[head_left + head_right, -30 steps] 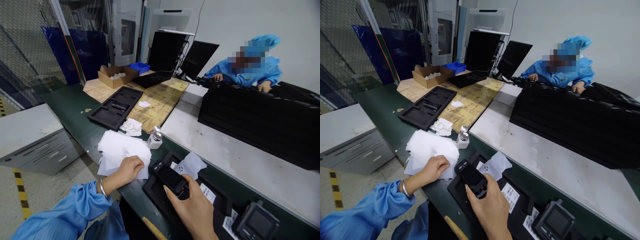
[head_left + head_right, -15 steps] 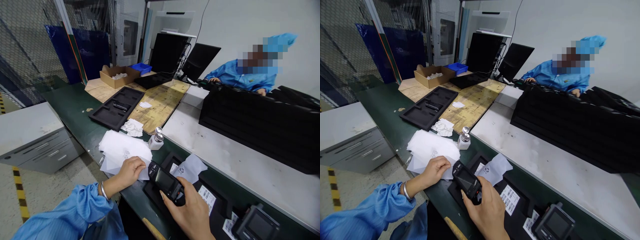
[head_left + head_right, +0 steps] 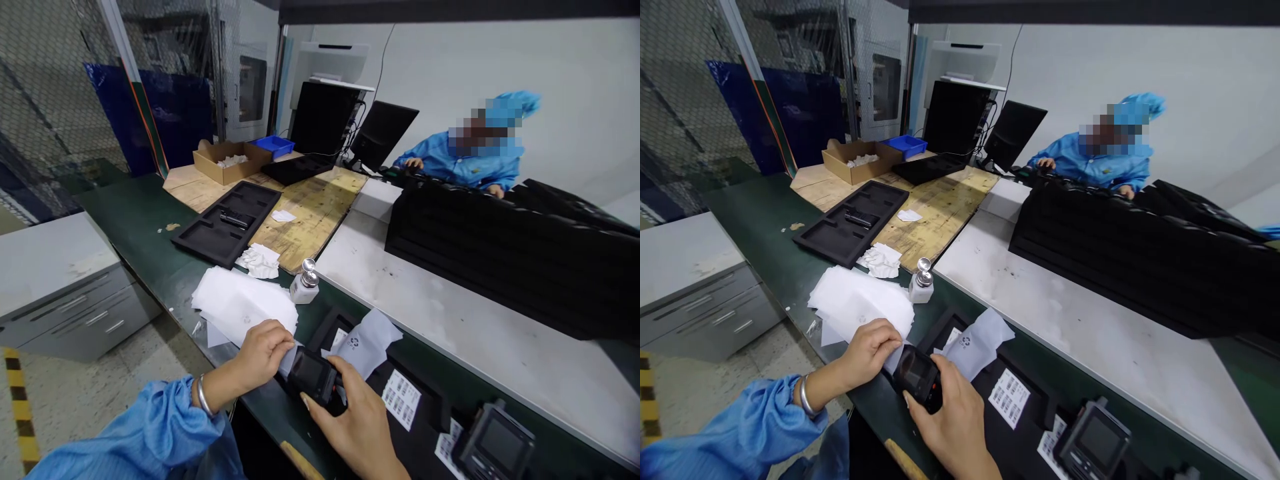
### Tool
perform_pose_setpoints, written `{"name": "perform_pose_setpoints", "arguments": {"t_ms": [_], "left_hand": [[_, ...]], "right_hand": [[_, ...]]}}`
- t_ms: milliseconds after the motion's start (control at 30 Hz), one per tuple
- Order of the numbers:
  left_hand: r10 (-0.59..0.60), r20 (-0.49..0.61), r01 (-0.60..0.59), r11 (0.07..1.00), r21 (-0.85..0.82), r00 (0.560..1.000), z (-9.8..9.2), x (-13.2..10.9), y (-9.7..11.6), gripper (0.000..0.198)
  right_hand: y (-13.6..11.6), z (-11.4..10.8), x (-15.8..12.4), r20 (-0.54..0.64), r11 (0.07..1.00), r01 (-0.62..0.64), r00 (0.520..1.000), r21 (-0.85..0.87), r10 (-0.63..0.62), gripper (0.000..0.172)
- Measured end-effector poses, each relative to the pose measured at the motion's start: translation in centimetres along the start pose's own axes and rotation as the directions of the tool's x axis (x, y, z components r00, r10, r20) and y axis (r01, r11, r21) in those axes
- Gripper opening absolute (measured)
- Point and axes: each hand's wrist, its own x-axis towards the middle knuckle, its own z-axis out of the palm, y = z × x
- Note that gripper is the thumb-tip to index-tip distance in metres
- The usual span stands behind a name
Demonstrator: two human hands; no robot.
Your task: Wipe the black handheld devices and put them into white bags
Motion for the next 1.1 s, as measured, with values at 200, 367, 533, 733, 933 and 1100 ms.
{"name": "perform_pose_setpoints", "arguments": {"t_ms": [200, 367, 533, 733, 933, 1100], "left_hand": [[0.013, 0.06, -0.007, 0.996, -0.092, 0.998, 0.5, 1.0, 2.9, 0.018], [0.156, 0.155, -0.164, 0.986, 0.038, 0.976, -0.2, 2.1, 3.5, 0.015], [0.289, 0.444, -0.386, 0.912, 0.143, 0.848, -1.4, 2.6, 2.6, 0.064], [0.208, 0.495, -0.356, 0.907, 0.225, 0.843, 0.5, 3.0, 2.9, 0.101], [0.22, 0.211, -0.21, 0.975, -0.067, 0.953, 2.4, 3.6, 4.5, 0.095], [0.118, 0.086, -0.093, 0.963, -0.251, 0.989, 4.4, 4.3, 6.5, 0.097]], "right_hand": [[-0.4, 0.4, 0.3, 0.042, 0.998, 0.019, 0.999, 0.066, -0.021, 0.05], [-0.1, -0.6, 0.8, 0.041, 0.983, -0.069, 0.997, 0.169, 0.063, 0.055], [0.4, -1.9, 0.6, 0.046, 0.957, -0.148, 0.989, 0.249, 0.141, 0.055], [-0.2, -3.1, 0.8, 0.074, 0.923, -0.168, 0.986, 0.345, 0.152, 0.068], [-0.5, -5.8, 0.4, -0.005, 0.899, -0.107, 0.993, 0.425, 0.121, 0.071], [-0.5, -7.1, 0.2, -0.039, 0.902, -0.04, 0.997, 0.43, 0.062, 0.037]]}}
